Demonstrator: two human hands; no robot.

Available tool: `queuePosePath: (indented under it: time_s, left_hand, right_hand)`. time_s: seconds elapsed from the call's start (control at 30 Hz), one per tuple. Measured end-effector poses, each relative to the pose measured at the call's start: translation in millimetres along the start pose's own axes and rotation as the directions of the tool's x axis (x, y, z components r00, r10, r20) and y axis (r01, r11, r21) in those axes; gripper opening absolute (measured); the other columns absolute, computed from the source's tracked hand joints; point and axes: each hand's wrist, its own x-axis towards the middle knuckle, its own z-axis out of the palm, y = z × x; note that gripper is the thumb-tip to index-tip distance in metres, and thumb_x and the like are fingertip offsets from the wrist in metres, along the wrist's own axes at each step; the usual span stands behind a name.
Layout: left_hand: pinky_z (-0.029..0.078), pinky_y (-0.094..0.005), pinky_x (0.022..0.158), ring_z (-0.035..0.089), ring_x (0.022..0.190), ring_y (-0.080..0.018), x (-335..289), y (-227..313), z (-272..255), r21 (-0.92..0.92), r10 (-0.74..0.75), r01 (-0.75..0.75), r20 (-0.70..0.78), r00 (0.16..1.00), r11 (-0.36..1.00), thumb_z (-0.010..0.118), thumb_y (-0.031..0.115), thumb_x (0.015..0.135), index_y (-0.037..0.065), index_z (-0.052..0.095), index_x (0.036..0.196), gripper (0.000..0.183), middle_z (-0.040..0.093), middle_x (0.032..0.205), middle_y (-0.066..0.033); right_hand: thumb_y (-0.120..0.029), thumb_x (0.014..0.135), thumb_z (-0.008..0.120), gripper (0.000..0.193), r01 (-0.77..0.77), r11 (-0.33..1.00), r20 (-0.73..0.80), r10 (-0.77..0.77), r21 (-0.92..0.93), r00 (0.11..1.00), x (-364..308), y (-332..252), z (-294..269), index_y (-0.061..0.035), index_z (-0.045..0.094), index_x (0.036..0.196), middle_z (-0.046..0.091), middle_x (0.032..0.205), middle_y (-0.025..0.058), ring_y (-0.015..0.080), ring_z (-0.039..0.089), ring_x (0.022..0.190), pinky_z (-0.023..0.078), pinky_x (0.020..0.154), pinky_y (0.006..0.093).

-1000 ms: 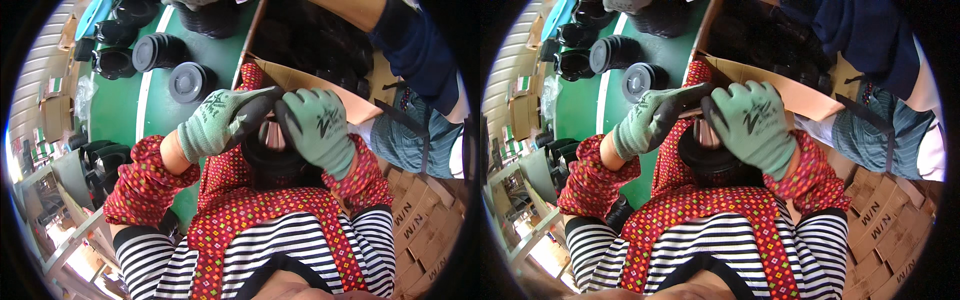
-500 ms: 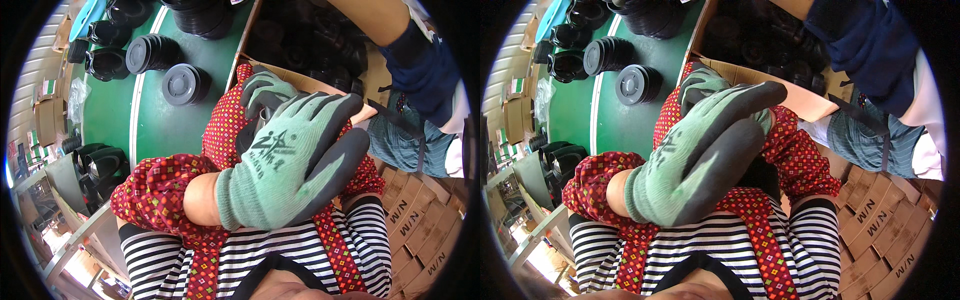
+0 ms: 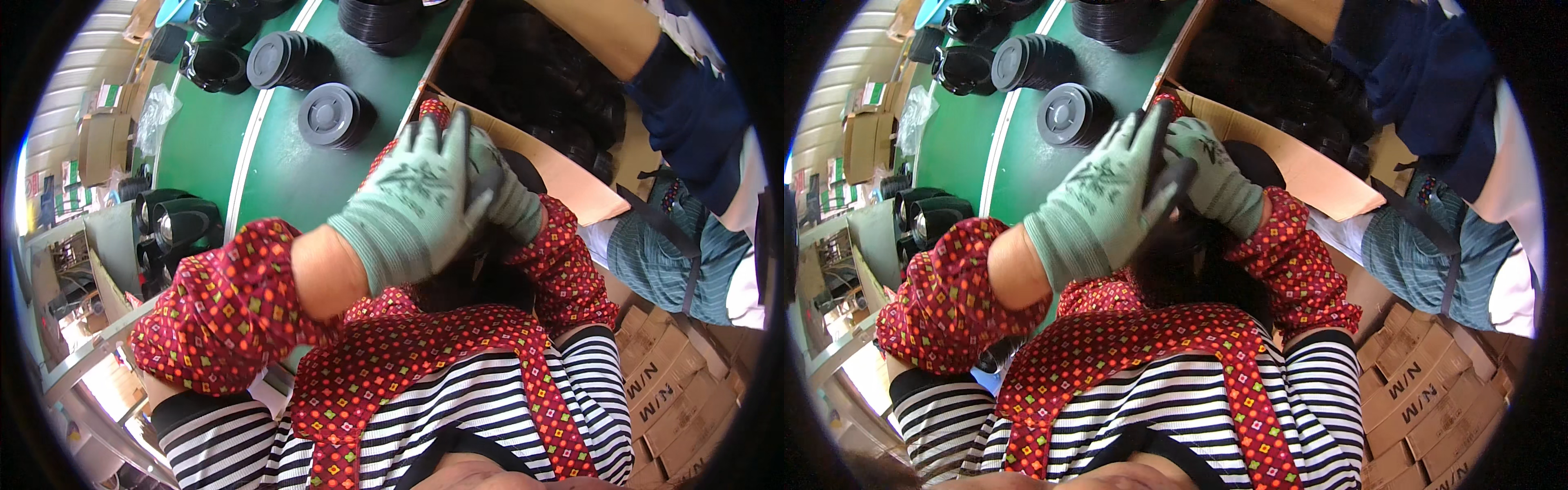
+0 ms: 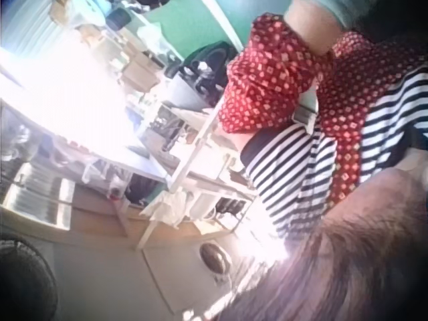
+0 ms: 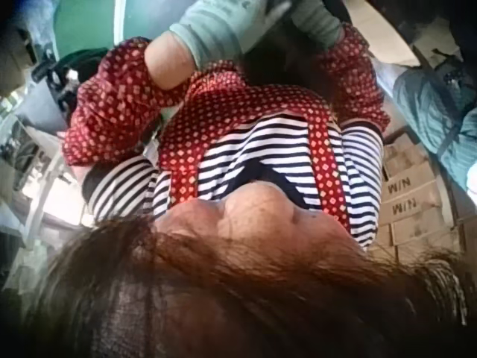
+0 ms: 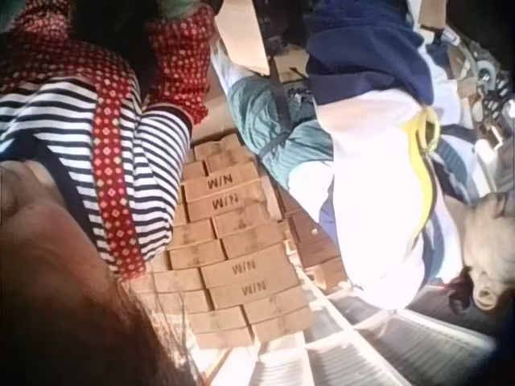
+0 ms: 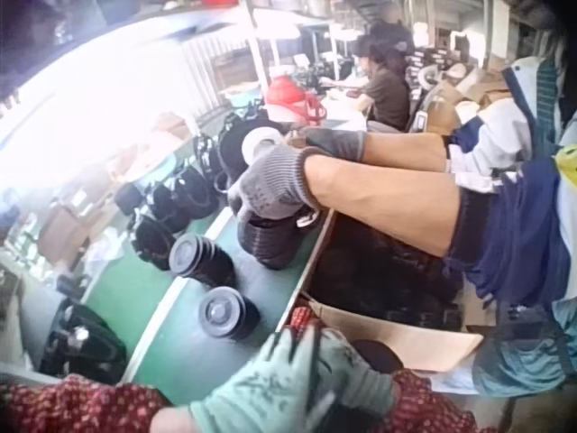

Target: The person repeatedly picks up a black kettle body and a lid from a green workbench, inserts a metal rod into the kettle, and secures the lid. The person then places the assembled kettle back on the table. This process is repeated for multiple kettles.

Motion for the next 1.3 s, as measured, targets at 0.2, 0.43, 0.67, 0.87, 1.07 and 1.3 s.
queuePosePath:
  time_s: [0.2,0.43,0.67,0.87,1.07,1.3]
  left_hand:
    - [0.056,-0.0496,0.088,0.07,0.101,-0.0465,19,-66,6,-0.062,0.006,0.01,0.252,0.968,0.998,0.065,0.021,0.096,-0.001,0.062,0.137,0.047,0.072,0.108,-0.0292]
    - [0.057,-0.0469,0.085,0.072,0.095,-0.046,58,-121,41,-0.286,0.347,-0.287,0.189,0.919,0.914,0.066,0.017,0.089,-0.003,0.071,0.119,0.037,0.074,0.101,-0.0271]
    - [0.057,-0.044,0.079,0.07,0.085,-0.0448,95,-146,104,-0.525,0.497,-0.453,-0.064,0.865,0.72,0.059,0.028,0.091,-0.004,0.071,0.105,0.037,0.073,0.093,-0.0241]
    - [0.055,-0.0445,0.076,0.068,0.08,-0.0449,100,-143,110,-0.477,0.507,-0.514,-0.156,0.848,0.713,0.056,0.026,0.091,-0.001,0.068,0.096,0.03,0.072,0.088,-0.0223]
    - [0.049,-0.0386,0.061,0.057,0.058,-0.0275,55,-128,47,-0.499,0.235,-0.319,-0.224,0.946,0.806,0.079,0.034,0.095,0.001,0.073,0.089,0.034,0.065,0.07,-0.0174]
    - [0.051,-0.0371,0.063,0.066,0.066,-0.0249,-93,-216,93,-0.562,-0.32,-0.009,-0.484,0.814,0.827,0.082,0.022,0.09,0.001,0.074,0.096,0.023,0.069,0.079,-0.0176]
  right_hand:
    - [-0.031,0.095,0.066,0.027,-0.263,0.903,0.004,0.281,-0.341,0.96,2,-46,-37,-0.0068,0.07,0.106,0.07,0.1,0.0136,0.0364,0.066,0.093,0.048,0.086,0.0495]
    - [-0.047,0.091,0.075,0.056,-0.333,0.766,0.125,0.47,-0.549,0.874,6,-89,-70,-0.0067,0.067,0.13,0.069,0.097,0.0129,0.0312,0.069,0.089,0.051,0.079,0.0458]
    - [-0.056,0.091,0.073,0.066,-0.354,0.551,0.147,0.67,-0.756,0.728,24,-112,-66,-0.0057,0.066,0.133,0.071,0.094,0.0144,0.0281,0.072,0.078,0.056,0.067,0.0403]
    - [-0.055,0.096,0.069,0.052,-0.354,0.542,0.109,0.647,-0.762,0.755,24,-110,-60,-0.0068,0.067,0.114,0.071,0.094,0.0127,0.0282,0.073,0.084,0.056,0.068,0.0404]
    - [-0.035,0.087,0.08,0.055,-0.199,0.784,-0.057,0.205,-0.589,0.977,27,-102,-84,-0.0088,0.068,0.135,0.067,0.125,0.014,0.0342,0.059,0.121,0.042,0.106,0.0499]
    - [-0.032,0.077,0.088,0.068,-0.205,0.956,-0.023,0.204,-0.212,0.979,-28,-95,-51,-0.0077,0.067,0.137,0.063,0.136,0.0175,0.0403,0.057,0.126,0.044,0.11,0.0526]
